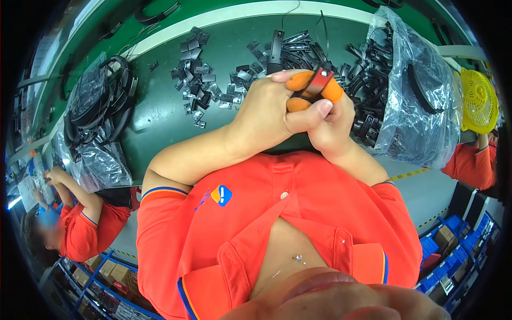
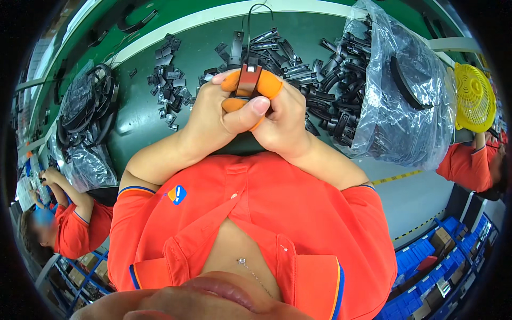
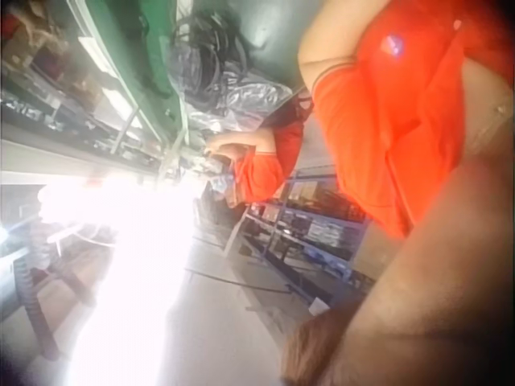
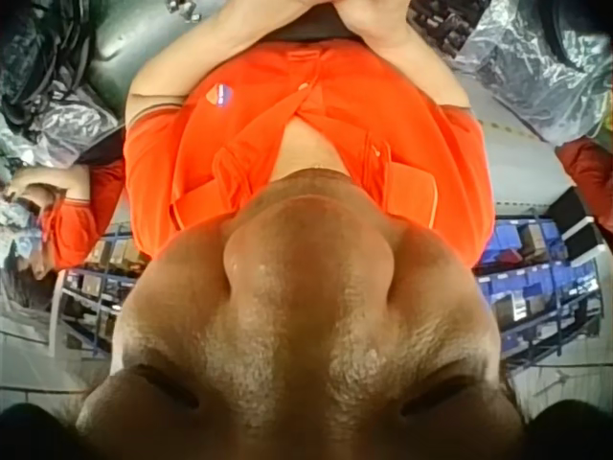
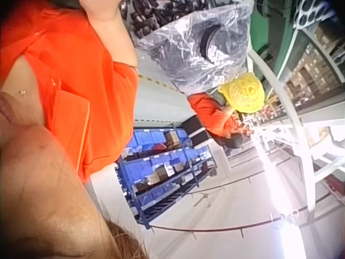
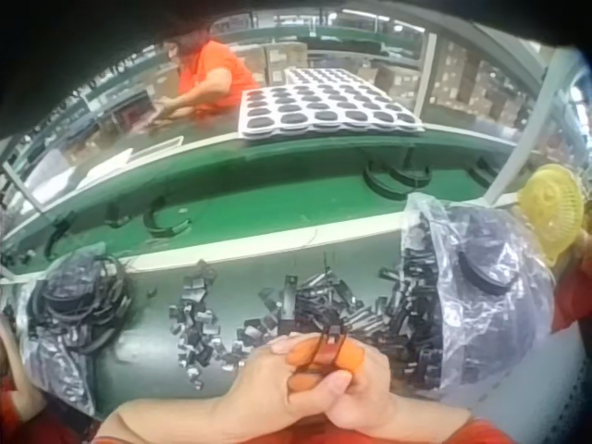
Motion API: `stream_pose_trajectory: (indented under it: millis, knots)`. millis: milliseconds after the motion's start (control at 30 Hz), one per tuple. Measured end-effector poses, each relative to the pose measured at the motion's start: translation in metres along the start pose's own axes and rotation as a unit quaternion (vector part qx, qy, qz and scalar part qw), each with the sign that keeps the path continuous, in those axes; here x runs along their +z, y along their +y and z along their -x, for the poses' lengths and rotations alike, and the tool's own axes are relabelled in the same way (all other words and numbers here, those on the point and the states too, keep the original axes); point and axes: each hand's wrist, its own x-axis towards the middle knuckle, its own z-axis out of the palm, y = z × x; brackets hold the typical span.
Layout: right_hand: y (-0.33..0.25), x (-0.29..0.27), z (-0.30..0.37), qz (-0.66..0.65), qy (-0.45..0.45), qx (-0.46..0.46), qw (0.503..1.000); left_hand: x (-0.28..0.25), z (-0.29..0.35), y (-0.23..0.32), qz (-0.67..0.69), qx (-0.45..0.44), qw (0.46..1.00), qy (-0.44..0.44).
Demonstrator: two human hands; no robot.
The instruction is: The person assembles a headset by fitting a metal slider into a headband and snapping a plastic cover over the joint by hand. They repeat this process for both sides of the headband before setting it aside and starting another.
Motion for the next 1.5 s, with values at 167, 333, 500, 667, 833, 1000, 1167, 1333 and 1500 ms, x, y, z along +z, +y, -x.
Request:
stream_pose_trajectory:
  millis: [167,333,500,667,833,1000,1167,1333,1500]
  knots:
    - [0.0,-0.004,-0.009,-0.31,0.001,0.072,0.948,-0.024,-0.011,0.023,-0.02,0.033,0.986,-0.163]
    - [0.005,-0.003,-0.015,-0.501,0.024,0.139,0.854,-0.034,-0.009,0.023,-0.039,0.045,0.983,-0.173]
    - [0.018,-0.012,-0.011,-0.459,-0.033,0.141,0.877,-0.039,-0.01,0.032,0.036,-0.043,0.973,-0.222]
    - [0.019,-0.016,-0.012,-0.45,-0.072,0.181,0.871,-0.036,-0.004,0.012,0.048,-0.011,0.982,-0.182]
    - [0.02,-0.01,-0.008,-0.393,-0.053,0.082,0.914,-0.037,-0.006,0.0,0.003,0.092,0.979,-0.182]
    - [0.026,-0.014,-0.01,-0.409,-0.025,0.073,0.909,-0.046,-0.038,-0.007,-0.078,0.165,0.951,-0.25]
    - [0.026,-0.013,-0.02,-0.205,0.195,0.166,0.945,-0.071,-0.115,-0.035,-0.389,0.309,0.858,-0.131]
    - [0.027,-0.023,-0.005,-0.187,0.184,0.174,0.949,-0.137,-0.192,-0.081,-0.559,0.358,0.746,0.052]
    - [0.024,-0.046,0.016,-0.182,0.182,0.21,0.943,-0.236,-0.165,-0.081,-0.612,0.028,0.759,0.219]
